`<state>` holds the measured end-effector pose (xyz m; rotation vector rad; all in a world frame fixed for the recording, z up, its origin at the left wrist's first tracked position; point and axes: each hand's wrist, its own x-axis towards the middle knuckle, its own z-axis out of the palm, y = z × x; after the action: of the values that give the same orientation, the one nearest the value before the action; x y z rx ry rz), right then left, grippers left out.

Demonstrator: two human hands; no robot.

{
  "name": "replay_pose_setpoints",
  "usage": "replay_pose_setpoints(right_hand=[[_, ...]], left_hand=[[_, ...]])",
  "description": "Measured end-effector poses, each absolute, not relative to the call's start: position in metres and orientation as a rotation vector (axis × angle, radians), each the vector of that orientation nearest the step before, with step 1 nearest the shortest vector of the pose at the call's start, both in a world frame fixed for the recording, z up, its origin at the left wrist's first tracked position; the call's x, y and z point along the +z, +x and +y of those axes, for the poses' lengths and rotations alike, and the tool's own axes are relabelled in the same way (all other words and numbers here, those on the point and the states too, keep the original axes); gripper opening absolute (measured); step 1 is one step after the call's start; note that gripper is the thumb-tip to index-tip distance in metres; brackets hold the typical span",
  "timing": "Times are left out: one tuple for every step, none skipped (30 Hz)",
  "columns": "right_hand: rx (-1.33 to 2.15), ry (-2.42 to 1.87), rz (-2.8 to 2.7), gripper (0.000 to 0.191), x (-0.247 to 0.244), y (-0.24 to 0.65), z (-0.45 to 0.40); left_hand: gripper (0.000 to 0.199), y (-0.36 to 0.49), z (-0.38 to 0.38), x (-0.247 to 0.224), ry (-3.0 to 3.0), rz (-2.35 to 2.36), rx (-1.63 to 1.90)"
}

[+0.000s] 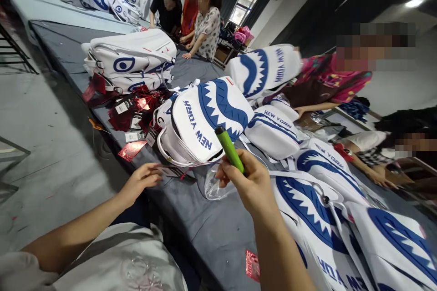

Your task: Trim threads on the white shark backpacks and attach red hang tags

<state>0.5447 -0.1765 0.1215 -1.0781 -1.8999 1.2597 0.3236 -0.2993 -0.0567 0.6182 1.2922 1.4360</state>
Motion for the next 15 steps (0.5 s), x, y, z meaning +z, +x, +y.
replay_pose_setpoints(right_hand=[[1.249,-1.062,-1.945,0.014,0.123,0.542,-0.178],[1.243,-1.049,-2.003,0.013,0.125,0.538,-0.179],[1.238,-1.039,-2.07,0.012,0.128,0.532,-0.181],[1.236,-1.023,-2.138,0.011,0.13,0.526,-0.183],[1.24,-1.004,-2.202,0.01,0.132,0.518,-0.186],[1.248,-0.983,-2.256,0.009,0.134,0.51,-0.188],[1.259,-0.959,-2.293,0.008,0.135,0.501,-0.19],[1.272,-0.935,-2.314,0.007,0.136,0.493,-0.191],[1.284,-0.913,-2.317,0.006,0.137,0.485,-0.192],[1.292,-0.899,-2.308,0.006,0.137,0.478,-0.193],[1.292,-0.894,-2.293,0.006,0.136,0.471,-0.193],[1.291,-0.895,-2.275,0.005,0.134,0.466,-0.192],[1.296,-0.9,-2.258,0.005,0.132,0.461,-0.19],[1.305,-0.909,-2.238,0.006,0.128,0.457,-0.188],[1.314,-0.921,-2.21,0.007,0.125,0.455,-0.185]], left_hand=[[0.04,0.319,-0.306,-0.06,0.651,1.436,1.509],[0.039,0.313,-0.312,-0.059,0.708,1.569,1.612],[0.037,0.308,-0.315,-0.054,0.802,1.671,1.712],[0.037,0.304,-0.315,-0.045,0.942,1.721,1.781],[0.038,0.301,-0.314,-0.033,1.106,1.716,1.808],[0.04,0.299,-0.311,-0.02,1.27,1.665,1.795],[0.04,0.298,-0.306,-0.007,1.41,1.584,1.745],[0.039,0.298,-0.301,0.004,1.514,1.492,1.674],[0.036,0.3,-0.296,0.013,1.575,1.412,1.605],[0.032,0.302,-0.292,0.019,1.594,1.358,1.547],[0.028,0.303,-0.289,0.022,1.585,1.331,1.498],[0.027,0.303,-0.286,0.023,1.566,1.322,1.453],[0.028,0.301,-0.285,0.022,1.542,1.328,1.418],[0.029,0.296,-0.283,0.02,1.527,1.346,1.389],[0.029,0.288,-0.281,0.017,1.526,1.386,1.363]])
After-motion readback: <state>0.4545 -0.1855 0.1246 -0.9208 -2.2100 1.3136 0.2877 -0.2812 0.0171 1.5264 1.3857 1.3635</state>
